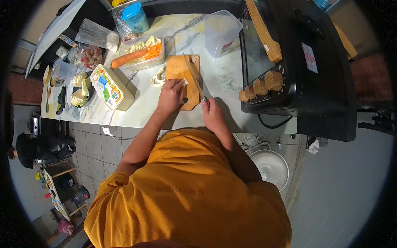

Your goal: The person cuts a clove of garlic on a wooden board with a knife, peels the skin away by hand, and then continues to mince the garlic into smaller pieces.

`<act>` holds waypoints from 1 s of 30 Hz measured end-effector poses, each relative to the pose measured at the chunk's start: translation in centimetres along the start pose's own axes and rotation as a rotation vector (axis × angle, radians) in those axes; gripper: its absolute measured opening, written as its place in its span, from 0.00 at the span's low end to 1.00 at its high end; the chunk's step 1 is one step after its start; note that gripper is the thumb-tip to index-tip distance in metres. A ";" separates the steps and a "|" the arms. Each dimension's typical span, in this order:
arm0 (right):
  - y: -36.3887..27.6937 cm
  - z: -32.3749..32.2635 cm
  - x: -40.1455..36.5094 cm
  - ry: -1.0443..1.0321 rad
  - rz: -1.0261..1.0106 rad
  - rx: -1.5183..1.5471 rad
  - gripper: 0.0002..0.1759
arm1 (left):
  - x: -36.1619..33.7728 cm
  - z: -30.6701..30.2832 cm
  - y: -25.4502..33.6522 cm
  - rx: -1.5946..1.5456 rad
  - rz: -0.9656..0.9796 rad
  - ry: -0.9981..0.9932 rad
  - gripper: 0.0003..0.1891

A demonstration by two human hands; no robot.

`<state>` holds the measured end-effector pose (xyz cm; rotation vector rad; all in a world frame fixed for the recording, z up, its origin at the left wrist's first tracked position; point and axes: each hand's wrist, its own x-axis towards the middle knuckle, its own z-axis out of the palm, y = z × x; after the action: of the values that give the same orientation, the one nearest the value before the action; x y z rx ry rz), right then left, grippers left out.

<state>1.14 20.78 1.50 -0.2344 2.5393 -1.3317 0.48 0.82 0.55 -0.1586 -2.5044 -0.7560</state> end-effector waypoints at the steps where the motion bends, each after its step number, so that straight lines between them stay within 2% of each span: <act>1: 0.0 0.1 0.1 0.005 -0.005 0.050 0.17 | 0.1 -0.1 0.2 -0.006 0.004 0.024 0.08; 2: 0.1 0.3 0.0 0.002 -0.004 0.050 0.17 | 0.0 0.0 0.0 -0.004 0.001 0.023 0.08; 4: -0.7 0.4 -0.2 -0.094 0.124 0.378 0.16 | 0.0 0.4 -0.5 -0.005 -0.032 0.022 0.08; 8: -0.7 0.4 0.1 -0.154 0.212 0.372 0.16 | 0.2 0.9 -0.7 -0.010 -0.031 0.037 0.08; 10: -0.3 0.4 0.3 -0.063 0.028 0.136 0.16 | 0.3 0.7 -0.6 -0.056 -0.053 0.031 0.07; 14: 0.1 0.5 0.5 -0.080 0.035 0.098 0.17 | 0.4 0.7 -0.3 -0.096 -0.086 0.036 0.07; 16: 0.3 0.7 0.4 -0.010 0.001 0.021 0.17 | 0.5 0.3 0.3 -0.156 -0.188 0.060 0.05; 20: -0.7 0.4 -0.1 0.005 0.004 0.000 0.17 | 0.2 0.7 -0.4 -0.142 -0.188 0.063 0.04; 22: -1.0 0.3 -0.2 -0.035 0.025 0.008 0.17 | 0.2 0.7 -0.6 -0.094 -0.088 0.062 0.03; 30: -1.3 0.2 -0.3 -0.026 0.004 -0.041 0.18 | 0.2 0.8 -0.5 -0.015 0.038 0.096 0.02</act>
<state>1.52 20.01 2.54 -0.2533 2.5456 -1.2682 -0.16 0.86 -0.12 -0.1705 -2.3985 -0.7499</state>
